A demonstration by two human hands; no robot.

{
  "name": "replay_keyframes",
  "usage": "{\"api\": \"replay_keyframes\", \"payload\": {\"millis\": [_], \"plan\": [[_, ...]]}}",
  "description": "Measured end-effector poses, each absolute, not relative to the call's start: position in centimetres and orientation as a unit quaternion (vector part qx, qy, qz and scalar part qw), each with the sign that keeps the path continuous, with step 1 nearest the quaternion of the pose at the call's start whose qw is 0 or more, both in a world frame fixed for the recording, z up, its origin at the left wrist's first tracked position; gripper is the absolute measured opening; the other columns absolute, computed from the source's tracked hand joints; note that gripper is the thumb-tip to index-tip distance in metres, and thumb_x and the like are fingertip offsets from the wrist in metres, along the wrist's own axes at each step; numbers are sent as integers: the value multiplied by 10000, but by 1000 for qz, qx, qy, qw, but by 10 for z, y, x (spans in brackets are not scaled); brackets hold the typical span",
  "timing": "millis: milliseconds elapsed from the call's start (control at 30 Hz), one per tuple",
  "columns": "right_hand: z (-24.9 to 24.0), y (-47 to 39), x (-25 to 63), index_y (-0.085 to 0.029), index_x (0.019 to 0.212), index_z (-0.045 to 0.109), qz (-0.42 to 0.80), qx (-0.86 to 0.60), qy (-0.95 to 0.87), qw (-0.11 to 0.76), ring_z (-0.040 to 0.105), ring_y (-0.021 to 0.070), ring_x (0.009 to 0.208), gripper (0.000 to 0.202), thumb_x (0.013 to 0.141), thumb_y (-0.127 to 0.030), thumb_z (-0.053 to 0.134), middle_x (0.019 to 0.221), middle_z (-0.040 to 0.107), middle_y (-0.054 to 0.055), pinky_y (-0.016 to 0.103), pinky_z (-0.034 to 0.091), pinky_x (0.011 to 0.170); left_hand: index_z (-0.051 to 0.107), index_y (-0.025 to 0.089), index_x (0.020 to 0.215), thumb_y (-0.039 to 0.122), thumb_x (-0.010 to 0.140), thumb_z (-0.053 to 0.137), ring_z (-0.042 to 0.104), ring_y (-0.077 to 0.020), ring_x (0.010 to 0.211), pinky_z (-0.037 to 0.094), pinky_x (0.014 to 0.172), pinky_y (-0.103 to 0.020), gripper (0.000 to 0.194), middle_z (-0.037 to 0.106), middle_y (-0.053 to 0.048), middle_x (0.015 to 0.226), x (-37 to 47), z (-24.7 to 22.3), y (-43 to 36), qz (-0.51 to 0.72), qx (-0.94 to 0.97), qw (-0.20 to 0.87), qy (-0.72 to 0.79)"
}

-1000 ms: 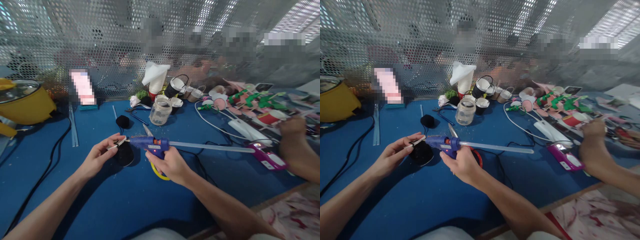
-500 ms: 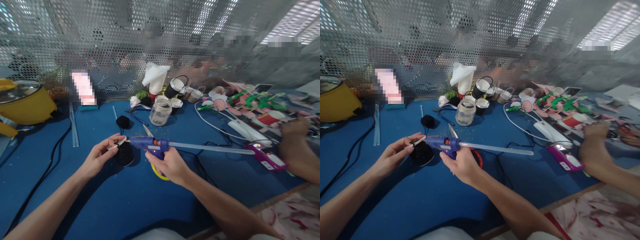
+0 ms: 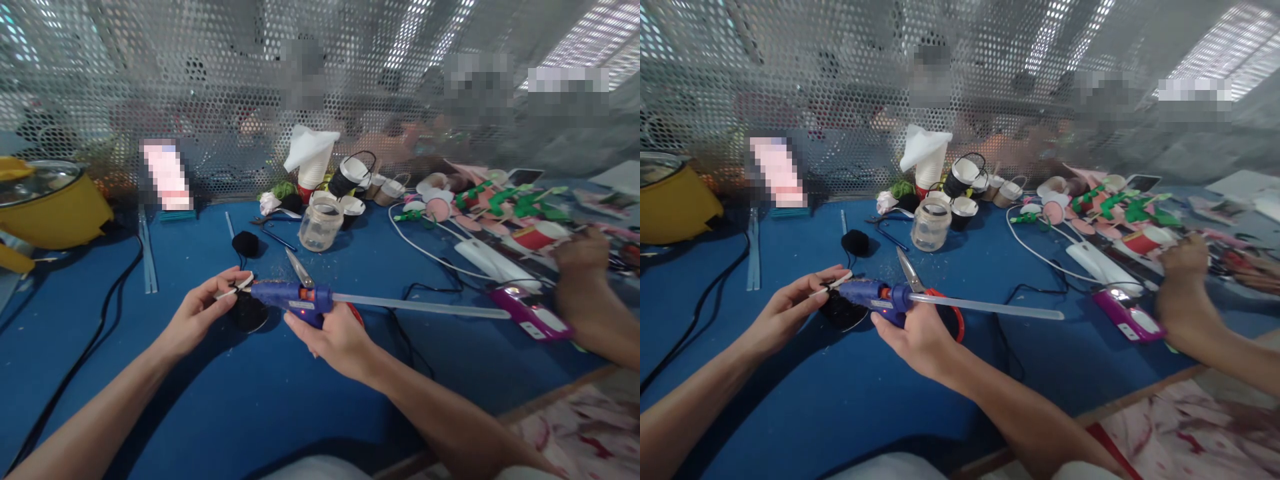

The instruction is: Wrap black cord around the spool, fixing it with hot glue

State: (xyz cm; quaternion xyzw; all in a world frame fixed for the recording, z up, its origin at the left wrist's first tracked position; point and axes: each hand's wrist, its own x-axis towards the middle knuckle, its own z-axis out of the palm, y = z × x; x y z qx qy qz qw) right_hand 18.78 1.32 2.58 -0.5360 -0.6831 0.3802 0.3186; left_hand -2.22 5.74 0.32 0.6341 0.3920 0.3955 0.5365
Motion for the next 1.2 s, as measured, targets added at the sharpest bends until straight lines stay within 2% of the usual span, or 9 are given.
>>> {"api": "replay_keyframes", "payload": {"millis": [200, 433, 767, 1033, 1200], "plan": [[25, 20, 193, -187, 502, 466, 448, -559, -626, 307, 452, 101, 324, 288, 728, -365, 479, 343, 429, -43, 220, 403, 399, 492, 186, 621, 259, 765, 524, 306, -243, 1238, 195, 1018, -444, 165, 551, -61, 1179, -23, 1, 59, 397, 627, 543, 394], [19, 28, 198, -194, 451, 418, 432, -550, -641, 318, 452, 96, 330, 340, 753, -342, 466, 325, 409, -44, 243, 447, 492, 477, 187, 620, 262, 758, 537, 275, -246, 1254, 185, 1018, -452, 168, 544, -62, 1186, -23, 2, 59, 397, 622, 552, 388], [18, 31, 198, -198, 407, 384, 443, -534, -642, 326, 446, 94, 335, 379, 763, -307, 457, 313, 396, -44, 246, 439, 505, 484, 181, 613, 251, 752, 543, 283, -251, 1248, 180, 1015, -467, 167, 546, -82, 1176, -24, 2, 58, 401, 628, 545, 385], [24, 29, 199, -182, 498, 458, 470, -533, -625, 324, 424, 83, 317, 288, 753, -315, 475, 320, 403, -60, 223, 407, 436, 487, 180, 616, 276, 749, 544, 281, -253, 1249, 170, 1020, -470, 173, 550, -90, 1173, -23, 3, 59, 400, 627, 541, 393], [30, 34, 209, -152, 708, 529, 536, -500, -573, 366, 402, 72, 316, 160, 739, -308, 515, 351, 430, -77, 201, 363, 384, 479, 179, 629, 294, 753, 532, 287, -253, 1244, 177, 1018, -462, 177, 536, -105, 1186, -23, 4, 59, 394, 636, 531, 398]]}}
